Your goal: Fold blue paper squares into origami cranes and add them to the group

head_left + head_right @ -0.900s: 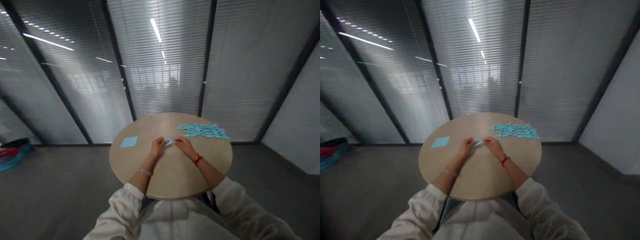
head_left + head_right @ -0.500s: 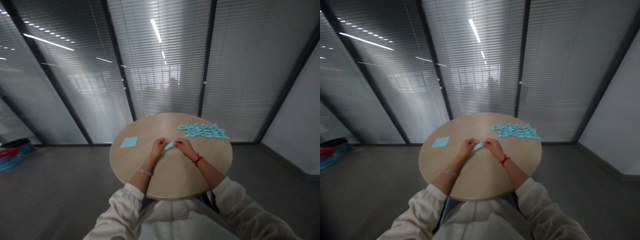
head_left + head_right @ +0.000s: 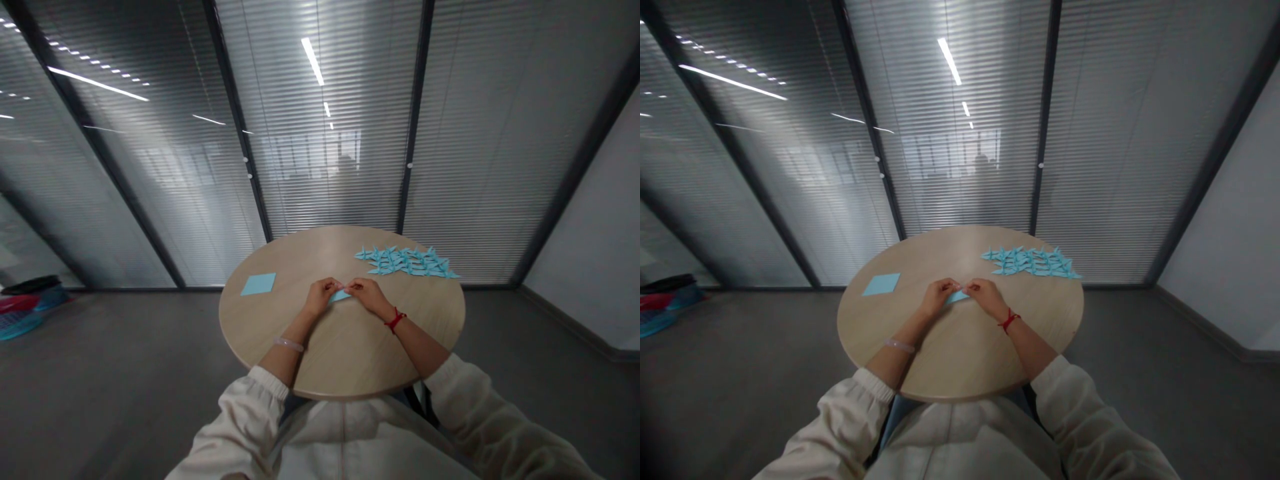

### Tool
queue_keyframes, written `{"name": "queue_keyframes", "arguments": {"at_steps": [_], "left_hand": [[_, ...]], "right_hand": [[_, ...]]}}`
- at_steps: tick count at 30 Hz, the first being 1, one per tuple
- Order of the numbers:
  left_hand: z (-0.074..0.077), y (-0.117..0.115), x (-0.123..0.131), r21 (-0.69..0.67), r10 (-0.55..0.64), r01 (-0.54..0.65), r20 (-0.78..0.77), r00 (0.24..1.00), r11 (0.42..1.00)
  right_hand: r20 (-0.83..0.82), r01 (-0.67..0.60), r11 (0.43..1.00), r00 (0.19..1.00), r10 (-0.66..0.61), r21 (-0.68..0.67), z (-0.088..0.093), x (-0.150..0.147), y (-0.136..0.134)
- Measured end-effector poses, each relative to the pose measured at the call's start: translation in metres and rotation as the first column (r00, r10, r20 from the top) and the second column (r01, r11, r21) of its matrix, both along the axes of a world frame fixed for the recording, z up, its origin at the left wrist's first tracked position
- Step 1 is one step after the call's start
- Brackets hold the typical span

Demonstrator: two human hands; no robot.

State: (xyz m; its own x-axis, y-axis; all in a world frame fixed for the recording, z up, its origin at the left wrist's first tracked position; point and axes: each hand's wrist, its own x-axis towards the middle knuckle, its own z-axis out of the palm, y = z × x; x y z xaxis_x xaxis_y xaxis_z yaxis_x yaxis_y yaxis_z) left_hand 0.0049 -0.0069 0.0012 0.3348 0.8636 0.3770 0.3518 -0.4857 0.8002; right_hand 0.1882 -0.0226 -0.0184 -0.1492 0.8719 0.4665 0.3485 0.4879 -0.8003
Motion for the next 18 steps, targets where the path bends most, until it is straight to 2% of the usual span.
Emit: {"name": "queue_keyframes", "arguments": {"at_steps": [2,5,8,11,15,18], "left_hand": [[-0.001,0.0,0.0,-0.052,-0.03,0.031,0.022,0.999,0.998],[-0.003,0.001,0.001,-0.204,-0.101,0.122,0.11,0.989,0.971],[-0.004,0.001,0.002,-0.289,-0.095,0.148,0.189,0.977,0.946],[-0.002,-0.001,0.002,-0.299,-0.075,0.111,0.13,0.989,0.948],[0.002,-0.009,0.003,-0.306,-0.143,0.13,-0.021,0.989,0.943],[0.006,-0.014,0.004,-0.307,-0.156,0.127,-0.07,0.985,0.943]], "right_hand": [[-0.01,0.018,1.0,1.0,-0.018,0.009,-0.001,0.001,0.001],[-0.027,0.055,0.998,0.998,-0.054,0.02,-0.002,0.003,0.004],[-0.035,0.054,0.998,0.998,-0.054,0.018,-0.002,0.004,0.004],[-0.034,0.011,1.0,0.999,-0.01,0.017,-0.001,0.002,0.002],[-0.029,-0.027,1.0,0.999,0.027,0.016,0.0,0.0,0.0],[-0.022,-0.016,0.999,1.0,0.016,0.028,0.0,0.0,0.0]]}}
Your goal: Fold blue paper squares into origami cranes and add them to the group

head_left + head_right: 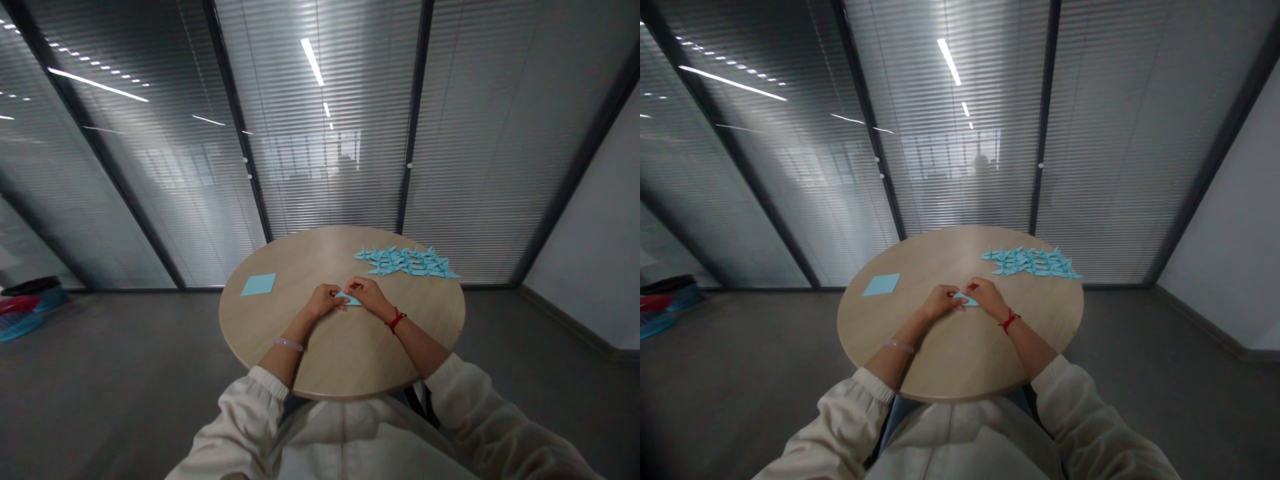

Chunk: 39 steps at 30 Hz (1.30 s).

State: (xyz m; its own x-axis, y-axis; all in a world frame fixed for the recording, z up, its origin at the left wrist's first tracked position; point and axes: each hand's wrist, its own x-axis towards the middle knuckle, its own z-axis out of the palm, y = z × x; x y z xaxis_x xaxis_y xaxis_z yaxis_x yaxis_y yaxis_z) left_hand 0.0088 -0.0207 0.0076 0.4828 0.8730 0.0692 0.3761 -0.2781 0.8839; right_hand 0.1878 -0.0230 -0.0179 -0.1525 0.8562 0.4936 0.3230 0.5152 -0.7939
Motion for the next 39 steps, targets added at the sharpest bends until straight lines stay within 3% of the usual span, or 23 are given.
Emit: {"name": "queue_keyframes", "arguments": {"at_steps": [6,12,17,21,26,33,39], "left_hand": [[0.0015,-0.0007,0.0008,0.014,0.011,-0.012,0.077,0.997,1.0],[-0.0008,0.0002,-0.0003,-0.019,-0.016,0.018,0.077,0.997,1.0],[-0.002,0.002,-0.0012,-0.032,-0.069,0.072,0.073,0.995,0.997],[-0.0019,0.0031,0.0002,-0.014,-0.028,0.029,0.07,0.997,0.999],[-0.0017,0.0042,0.0002,-0.077,-0.066,0.078,0.151,0.986,0.994],[-0.0029,0.0061,-0.0016,-0.049,-0.084,0.093,0.165,0.983,0.994],[-0.0025,0.0053,0.0009,-0.134,-0.082,0.116,0.237,0.968,0.984]], "right_hand": [[-0.019,0.037,0.999,0.999,-0.037,-0.003,0.0041,0.0008,-0.0015],[-0.027,-0.047,0.999,0.999,0.047,0.004,0.0049,-0.0006,-0.0043],[0.022,-0.003,0.999,1.0,0.002,0.037,0.0037,-0.0026,-0.0049],[0.008,0.027,0.999,1.0,-0.027,0.038,0.0007,-0.0024,-0.0007],[-0.04,0.085,0.996,0.996,-0.085,0.021,0.0003,0.001,0.0029],[-0.038,0.019,1.0,0.999,-0.019,-0.006,0.0038,0.0016,-0.0005],[-0.017,0.08,0.996,0.997,-0.079,0.041,0.0024,0.0008,0.002]]}}
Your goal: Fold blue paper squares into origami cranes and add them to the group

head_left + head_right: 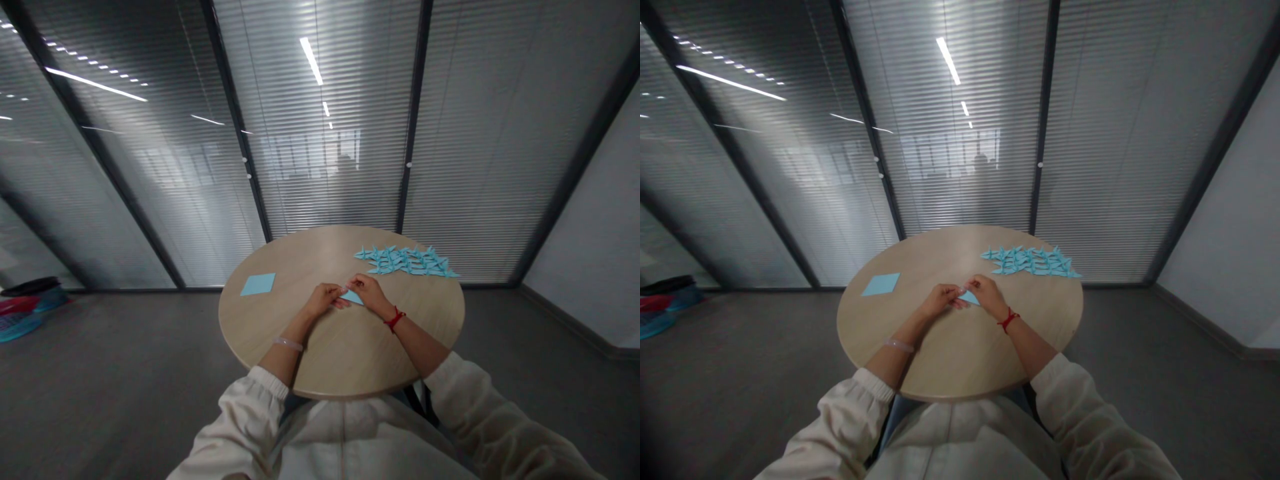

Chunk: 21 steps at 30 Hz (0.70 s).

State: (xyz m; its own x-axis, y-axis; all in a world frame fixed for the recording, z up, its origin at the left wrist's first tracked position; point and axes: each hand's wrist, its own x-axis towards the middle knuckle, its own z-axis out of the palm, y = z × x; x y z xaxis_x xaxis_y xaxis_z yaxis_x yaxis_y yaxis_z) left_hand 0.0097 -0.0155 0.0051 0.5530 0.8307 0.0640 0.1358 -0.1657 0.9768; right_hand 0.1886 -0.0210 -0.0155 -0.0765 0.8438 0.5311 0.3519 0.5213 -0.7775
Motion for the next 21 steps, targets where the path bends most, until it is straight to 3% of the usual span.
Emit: {"name": "queue_keyframes", "arguments": {"at_steps": [3,16,21], "left_hand": [[-0.001,0.0013,-0.0002,-0.016,0.01,-0.009,0.026,1.0,1.0],[-0.0026,0.0038,-0.002,0.007,0.035,-0.035,0.026,0.999,0.999],[-0.0027,0.0039,-0.0017,0.003,0.019,-0.019,0.04,0.999,1.0]], "right_hand": [[-0.017,0.022,1.0,1.0,-0.022,-0.012,-0.001,0.0008,0.0017],[-0.176,-0.099,0.975,0.982,0.063,-0.201,-0.0047,0.0017,0.0049],[-0.146,-0.099,0.977,0.987,0.072,-0.19,-0.0002,0.0022,0.0008]]}}
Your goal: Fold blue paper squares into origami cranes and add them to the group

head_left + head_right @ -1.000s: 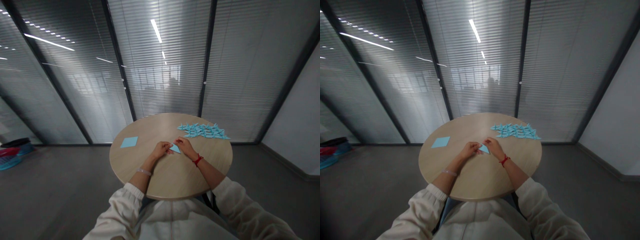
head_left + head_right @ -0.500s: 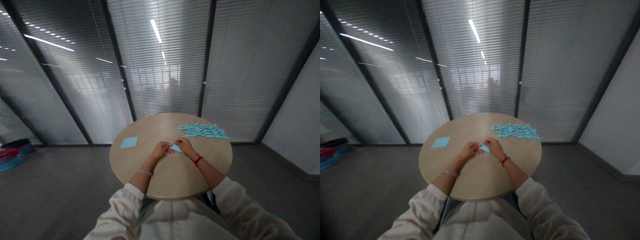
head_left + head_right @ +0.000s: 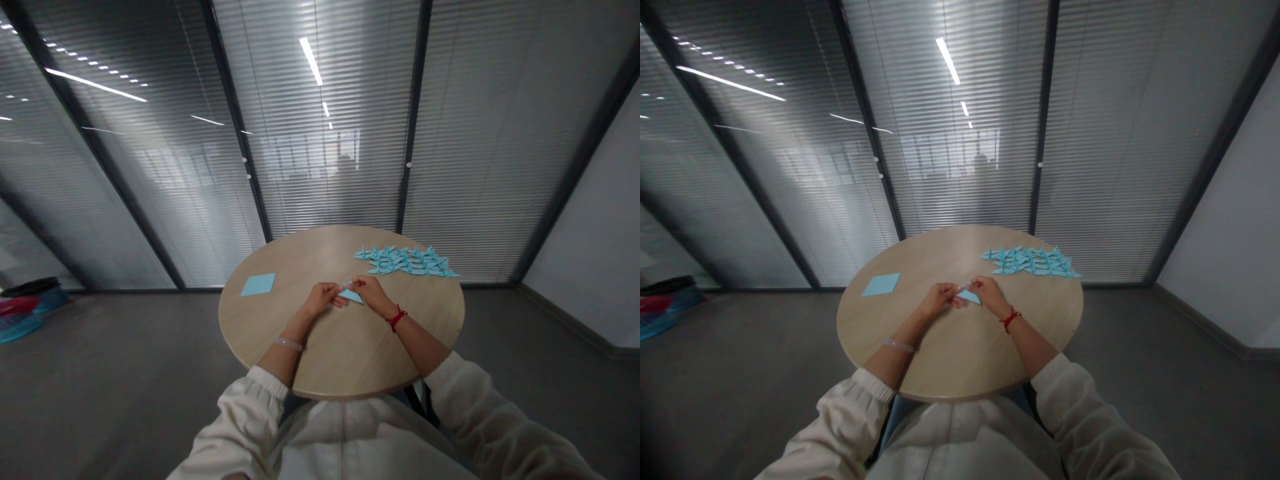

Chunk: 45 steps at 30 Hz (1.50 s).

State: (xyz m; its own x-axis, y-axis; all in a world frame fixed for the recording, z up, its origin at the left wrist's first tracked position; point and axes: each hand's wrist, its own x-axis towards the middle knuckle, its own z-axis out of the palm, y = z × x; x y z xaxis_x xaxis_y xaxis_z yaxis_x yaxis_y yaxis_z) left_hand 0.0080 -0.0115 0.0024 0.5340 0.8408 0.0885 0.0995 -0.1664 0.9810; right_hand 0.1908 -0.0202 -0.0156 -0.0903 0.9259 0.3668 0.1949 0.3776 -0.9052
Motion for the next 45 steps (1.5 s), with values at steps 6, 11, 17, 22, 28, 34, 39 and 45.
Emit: {"name": "queue_keyframes", "arguments": {"at_steps": [6,11,17,22,28,34,39,45], "left_hand": [[-0.001,0.001,0.001,-0.011,0.044,-0.044,0.011,0.999,0.999],[-0.001,0.003,0.0,0.022,0.09,-0.09,0.011,0.996,0.996],[-0.001,0.003,0.001,0.003,0.084,-0.084,0.029,0.996,0.996],[0.0,0.004,0.001,-0.007,0.107,-0.107,0.056,0.993,0.994],[-0.001,0.007,-0.003,0.01,0.127,-0.129,0.09,0.988,0.992],[-0.001,0.007,0.0,-0.002,0.125,-0.126,0.096,0.987,0.992],[-0.002,0.008,-0.001,0.001,0.143,-0.144,0.107,0.984,0.99],[0.0,0.011,-0.005,0.014,0.194,-0.197,0.131,0.972,0.98]], "right_hand": [[0.069,0.073,0.993,0.994,-0.079,0.09,0.002,0.0,-0.002],[0.055,-0.012,0.998,0.998,0.009,0.055,0.001,0.0,-0.002],[0.178,-0.007,0.993,0.984,-0.014,0.119,-0.001,0.002,0.001],[0.186,0.061,0.991,0.979,-0.083,0.12,-0.003,0.002,0.004],[0.083,-0.067,0.998,0.994,0.066,0.008,-0.005,0.002,0.005],[0.053,-0.086,0.996,0.995,0.086,-0.005,0.0,0.002,-0.001],[0.046,-0.091,0.995,0.995,0.093,-0.04,0.001,0.002,0.0],[-0.015,-0.064,0.996,0.998,0.063,-0.061,0.001,0.001,0.0]]}}
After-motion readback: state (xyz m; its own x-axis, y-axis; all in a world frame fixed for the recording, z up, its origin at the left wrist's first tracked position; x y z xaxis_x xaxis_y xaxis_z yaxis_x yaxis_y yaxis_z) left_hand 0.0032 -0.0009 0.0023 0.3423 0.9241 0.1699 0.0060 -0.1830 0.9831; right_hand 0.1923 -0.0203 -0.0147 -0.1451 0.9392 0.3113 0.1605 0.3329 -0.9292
